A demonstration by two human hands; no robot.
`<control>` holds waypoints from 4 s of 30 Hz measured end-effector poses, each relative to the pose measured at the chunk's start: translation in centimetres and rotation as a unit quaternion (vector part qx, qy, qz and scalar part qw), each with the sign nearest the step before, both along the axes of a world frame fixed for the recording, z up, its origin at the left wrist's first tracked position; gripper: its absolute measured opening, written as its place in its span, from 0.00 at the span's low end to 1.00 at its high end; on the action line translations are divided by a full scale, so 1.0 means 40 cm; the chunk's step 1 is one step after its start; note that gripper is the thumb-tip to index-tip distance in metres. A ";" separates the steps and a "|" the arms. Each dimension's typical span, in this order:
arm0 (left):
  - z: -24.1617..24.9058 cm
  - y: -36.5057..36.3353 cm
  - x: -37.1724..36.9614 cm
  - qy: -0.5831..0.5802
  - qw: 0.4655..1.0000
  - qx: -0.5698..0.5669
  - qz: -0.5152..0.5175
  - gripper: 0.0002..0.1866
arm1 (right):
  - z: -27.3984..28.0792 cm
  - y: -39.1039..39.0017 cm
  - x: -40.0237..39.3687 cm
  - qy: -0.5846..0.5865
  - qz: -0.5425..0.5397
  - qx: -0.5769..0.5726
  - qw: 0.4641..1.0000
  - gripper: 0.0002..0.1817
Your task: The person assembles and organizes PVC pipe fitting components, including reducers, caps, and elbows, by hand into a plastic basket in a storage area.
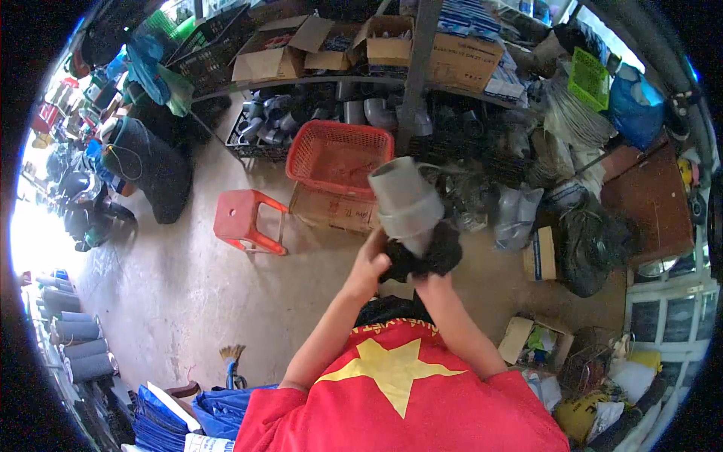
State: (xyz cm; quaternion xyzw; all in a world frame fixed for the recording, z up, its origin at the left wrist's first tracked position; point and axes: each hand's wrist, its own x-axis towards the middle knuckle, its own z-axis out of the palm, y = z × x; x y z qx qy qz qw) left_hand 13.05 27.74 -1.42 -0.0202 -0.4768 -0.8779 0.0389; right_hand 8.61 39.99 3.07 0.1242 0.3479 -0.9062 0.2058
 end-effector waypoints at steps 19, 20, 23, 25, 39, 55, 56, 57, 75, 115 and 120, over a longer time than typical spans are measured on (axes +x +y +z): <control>0.087 0.003 -0.027 -0.047 0.964 -0.210 0.159 0.36 | 0.128 -0.018 -0.024 0.275 0.003 0.207 0.939 0.35; 0.079 0.013 -0.027 -0.049 0.967 -0.195 0.156 0.36 | 0.108 -0.019 -0.025 0.388 0.000 0.388 0.836 0.42; 0.138 0.027 -0.024 -0.070 0.973 -0.170 0.138 0.37 | 0.085 -0.020 -0.057 0.389 0.017 0.456 0.801 0.48; 0.140 0.018 -0.021 -0.080 0.976 -0.157 0.127 0.37 | 0.077 -0.031 -0.079 0.392 0.032 0.425 0.815 0.45; 0.093 -0.015 0.008 -0.158 0.921 -0.324 0.148 0.34 | -0.059 -0.045 -0.102 0.364 -0.054 0.539 0.758 0.34; 0.090 -0.026 0.029 -0.222 0.950 -0.197 0.102 0.35 | 0.089 0.125 -0.162 0.249 0.087 0.573 0.776 0.19; 0.089 -0.028 0.027 -0.226 0.949 -0.200 0.097 0.35 | -0.012 0.136 -0.171 0.254 0.078 0.550 0.792 0.17; 0.089 -0.031 0.024 -0.229 0.947 -0.204 0.092 0.35 | -0.069 0.142 -0.173 0.259 0.070 0.526 0.807 0.16; 0.101 -0.078 0.001 -0.085 0.841 -0.516 0.136 0.24 | 0.125 -0.139 -0.117 0.734 0.141 0.596 0.294 0.14; 0.107 -0.045 -0.040 -0.165 0.900 -0.392 0.092 0.33 | 0.109 -0.054 -0.151 0.773 -0.034 0.475 0.419 0.15; 0.129 -0.041 -0.038 -0.181 0.875 -0.445 0.057 0.36 | 0.070 -0.012 -0.159 0.760 -0.041 0.458 0.460 0.15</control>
